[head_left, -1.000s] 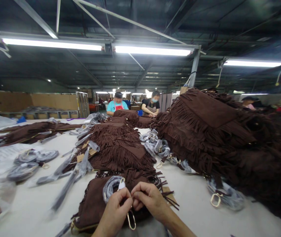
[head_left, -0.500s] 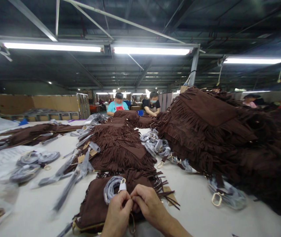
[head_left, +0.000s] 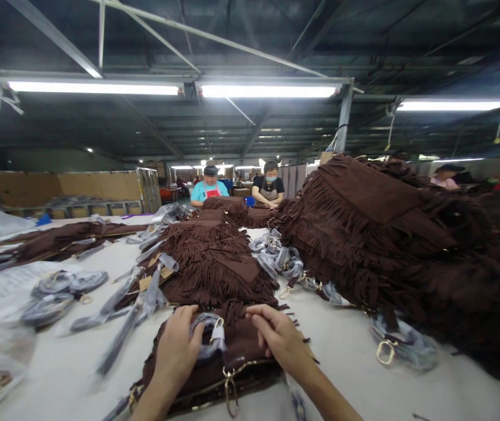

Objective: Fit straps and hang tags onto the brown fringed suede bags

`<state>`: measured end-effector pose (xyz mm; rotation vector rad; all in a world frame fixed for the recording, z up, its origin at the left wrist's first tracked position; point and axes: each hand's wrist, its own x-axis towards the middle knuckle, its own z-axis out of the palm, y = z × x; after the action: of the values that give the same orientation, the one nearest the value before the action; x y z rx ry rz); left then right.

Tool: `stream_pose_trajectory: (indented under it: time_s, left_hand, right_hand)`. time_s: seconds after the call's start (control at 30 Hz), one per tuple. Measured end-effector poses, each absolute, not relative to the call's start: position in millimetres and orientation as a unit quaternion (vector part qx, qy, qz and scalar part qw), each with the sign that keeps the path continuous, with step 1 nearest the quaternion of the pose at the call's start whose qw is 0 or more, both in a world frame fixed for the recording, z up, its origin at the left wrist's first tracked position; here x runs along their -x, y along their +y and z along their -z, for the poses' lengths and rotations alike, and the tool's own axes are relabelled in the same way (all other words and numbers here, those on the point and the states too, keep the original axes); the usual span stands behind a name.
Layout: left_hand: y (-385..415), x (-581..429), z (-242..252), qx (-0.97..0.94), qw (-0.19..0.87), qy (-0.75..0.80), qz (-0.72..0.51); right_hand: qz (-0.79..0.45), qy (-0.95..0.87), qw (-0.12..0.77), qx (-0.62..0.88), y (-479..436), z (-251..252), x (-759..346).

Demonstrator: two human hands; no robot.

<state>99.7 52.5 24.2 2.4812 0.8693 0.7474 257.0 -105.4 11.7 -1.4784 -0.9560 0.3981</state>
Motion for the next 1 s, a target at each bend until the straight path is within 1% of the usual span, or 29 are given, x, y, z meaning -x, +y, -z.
stream_pose_trajectory:
  time_s: [0.03,0.1,0.13,0.2,0.27,0.37,0.43,0.5,0.57,0.67,0.73,0.8,0.87,1.0]
  left_hand:
    - [59,-100,-22,-0.894,0.169,0.339,-0.239]
    - [67,-101,-16,-0.901,0.16,0.357,-0.185]
    - [67,-103,-15,-0.903,0.168,0.355,-0.174]
    - [59,-108,-18,-0.904,0.181,0.333,-0.197]
    - [42,-112,-29,-0.905,0.195,0.276,-0.258]
    - [13,-113,-55,-0.904,0.227,0.146,-0.333]
    - [1,-105,-71,-0.906,0.262,0.094,-0.32]
    - [1,-91,-79,-0.922,0.28,0.077,-0.257]
    - [10,-73,-77,-0.954,0.237,0.09,-0.159]
    - [30,-50,-58,-0.985,0.096,0.139,-0.024]
    - [42,-45,-45,-0.983,0.033,0.179,0.017]
    - [50,-47,-41,-0.976,0.013,0.217,0.012]
    - [55,-54,-45,-0.968,0.018,0.247,-0.022]
    - [61,-68,-70,-0.959,0.028,0.272,-0.07]
  right_hand:
    - [-0.161,-0.403,0.62,0.653,-106,-11,-263]
    - [-0.157,-0.391,0.618,0.663,-108,-9,-271]
    - [-0.159,-0.39,0.618,0.664,-108,-9,-271]
    - [-0.172,-0.4,0.616,0.656,-109,-12,-266]
    - [-0.223,-0.431,0.619,0.618,-111,-20,-256]
    - [-0.289,-0.494,0.612,0.545,-119,-33,-244]
    - [-0.283,-0.507,0.609,0.54,-124,-38,-244]
    - [-0.275,-0.473,0.63,0.552,-127,-39,-250]
    - [-0.286,-0.403,0.674,0.549,-129,-39,-258]
    - [-0.322,-0.331,0.728,0.508,-132,-39,-268]
    - [-0.358,-0.335,0.74,0.46,-134,-42,-269]
    - [-0.387,-0.36,0.74,0.416,-138,-46,-266]
    - [-0.409,-0.395,0.72,0.399,-140,-49,-260]
    - [-0.423,-0.511,0.636,0.394,-141,-54,-241]
